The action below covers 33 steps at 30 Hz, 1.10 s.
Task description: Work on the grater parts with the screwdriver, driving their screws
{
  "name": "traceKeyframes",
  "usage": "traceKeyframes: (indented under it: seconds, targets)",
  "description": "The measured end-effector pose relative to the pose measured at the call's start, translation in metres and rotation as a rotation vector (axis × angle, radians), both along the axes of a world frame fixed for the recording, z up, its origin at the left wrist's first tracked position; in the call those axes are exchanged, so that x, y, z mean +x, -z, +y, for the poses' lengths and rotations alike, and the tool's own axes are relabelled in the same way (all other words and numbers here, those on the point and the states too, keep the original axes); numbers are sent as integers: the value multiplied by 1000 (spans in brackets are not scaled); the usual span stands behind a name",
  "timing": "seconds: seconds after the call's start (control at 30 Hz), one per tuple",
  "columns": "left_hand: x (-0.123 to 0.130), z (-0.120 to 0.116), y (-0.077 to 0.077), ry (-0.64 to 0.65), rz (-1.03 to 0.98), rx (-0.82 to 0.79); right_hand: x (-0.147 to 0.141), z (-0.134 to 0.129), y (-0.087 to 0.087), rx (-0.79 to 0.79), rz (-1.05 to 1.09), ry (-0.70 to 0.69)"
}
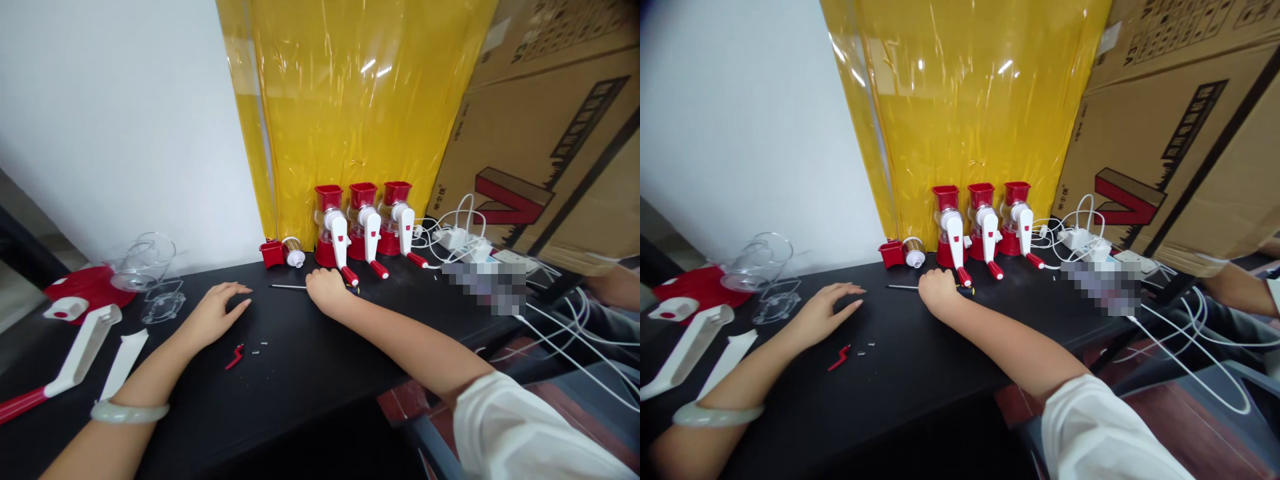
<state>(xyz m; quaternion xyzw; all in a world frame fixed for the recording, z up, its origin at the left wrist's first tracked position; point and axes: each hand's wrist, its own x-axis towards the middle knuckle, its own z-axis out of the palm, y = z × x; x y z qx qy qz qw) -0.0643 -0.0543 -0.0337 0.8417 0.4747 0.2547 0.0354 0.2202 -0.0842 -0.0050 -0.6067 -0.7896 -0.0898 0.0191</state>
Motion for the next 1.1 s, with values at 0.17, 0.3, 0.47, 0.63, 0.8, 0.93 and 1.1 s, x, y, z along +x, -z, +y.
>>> traceKeyframes:
  seconds: [0.17,0.3,0.47,0.63,0.8,0.93,1.1]
  targets:
    - [1,-3,-2,13,-8,4,15,-20,5,-28,-46,7]
    - [1,-4,-3,9,-6,5,29,-45,12,-2,-66,-11]
    - [3,-6,-4,13,-24,3,61,-87,17,11,-97,-13]
    - [3,-7,-5,19,-37,-1,118,-118,22,49,-130,151]
    - [11,-16,-22,22,18,-115,176,-128,31,56,-181,285]
    - [36,-55,-37,232,171,-149,204,-126,37,75,-195,342]
    - [57,-107,-26,436,356,-223,210,-120,41,105,-167,349]
